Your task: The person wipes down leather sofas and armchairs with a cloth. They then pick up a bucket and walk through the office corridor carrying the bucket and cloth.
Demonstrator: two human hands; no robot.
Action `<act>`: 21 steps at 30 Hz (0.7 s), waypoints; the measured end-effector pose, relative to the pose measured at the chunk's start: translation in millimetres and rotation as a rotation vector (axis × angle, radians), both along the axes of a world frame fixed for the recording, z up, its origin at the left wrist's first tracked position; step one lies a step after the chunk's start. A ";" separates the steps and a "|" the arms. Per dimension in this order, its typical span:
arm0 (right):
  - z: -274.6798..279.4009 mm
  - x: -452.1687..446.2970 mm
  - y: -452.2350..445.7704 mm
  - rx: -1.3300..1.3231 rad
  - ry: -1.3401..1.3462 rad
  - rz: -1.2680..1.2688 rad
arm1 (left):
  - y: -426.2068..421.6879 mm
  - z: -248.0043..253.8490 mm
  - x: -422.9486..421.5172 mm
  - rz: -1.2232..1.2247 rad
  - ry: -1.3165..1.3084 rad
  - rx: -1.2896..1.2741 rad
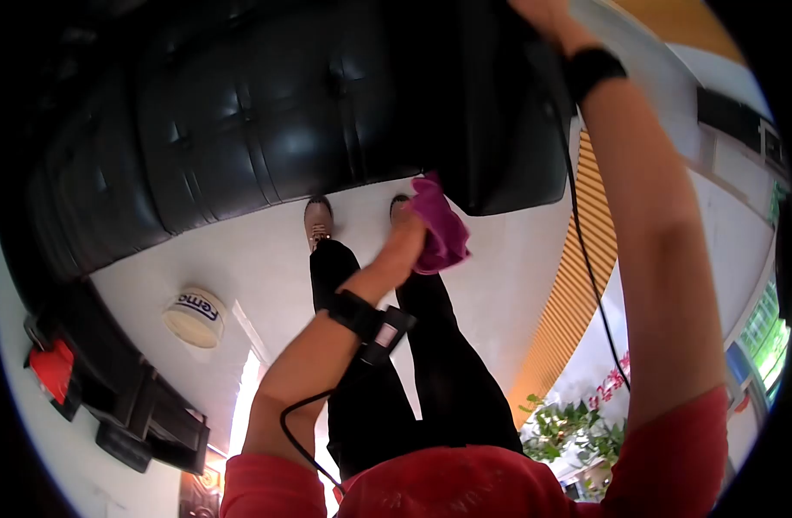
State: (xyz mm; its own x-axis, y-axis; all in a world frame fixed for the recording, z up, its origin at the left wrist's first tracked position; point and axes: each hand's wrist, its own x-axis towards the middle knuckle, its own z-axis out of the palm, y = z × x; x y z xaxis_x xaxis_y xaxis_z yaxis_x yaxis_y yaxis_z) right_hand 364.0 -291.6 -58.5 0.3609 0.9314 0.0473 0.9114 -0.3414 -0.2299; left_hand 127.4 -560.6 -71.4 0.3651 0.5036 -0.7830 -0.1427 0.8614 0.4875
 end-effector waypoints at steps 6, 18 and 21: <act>-6.4 -30.2 -189.9 0.250 -0.148 0.252 | 125.2 -65.0 -76.4 -0.382 0.177 0.736; 1.1 -34.1 -191.7 0.326 -0.082 0.073 | 56.0 -111.7 -54.0 -1.583 0.843 1.971; -5.7 -29.2 -196.3 0.384 -0.059 0.084 | 83.6 -109.7 -90.8 -1.868 0.668 2.181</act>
State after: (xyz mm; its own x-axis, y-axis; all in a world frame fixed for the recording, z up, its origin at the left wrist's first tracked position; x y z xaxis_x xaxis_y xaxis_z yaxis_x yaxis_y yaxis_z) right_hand 334.8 -487.8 -64.2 0.2700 0.8683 0.4160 0.9481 -0.1643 -0.2723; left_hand 36.6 -477.0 -181.1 0.9592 -0.0322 -0.2808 -0.0553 -0.9957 -0.0747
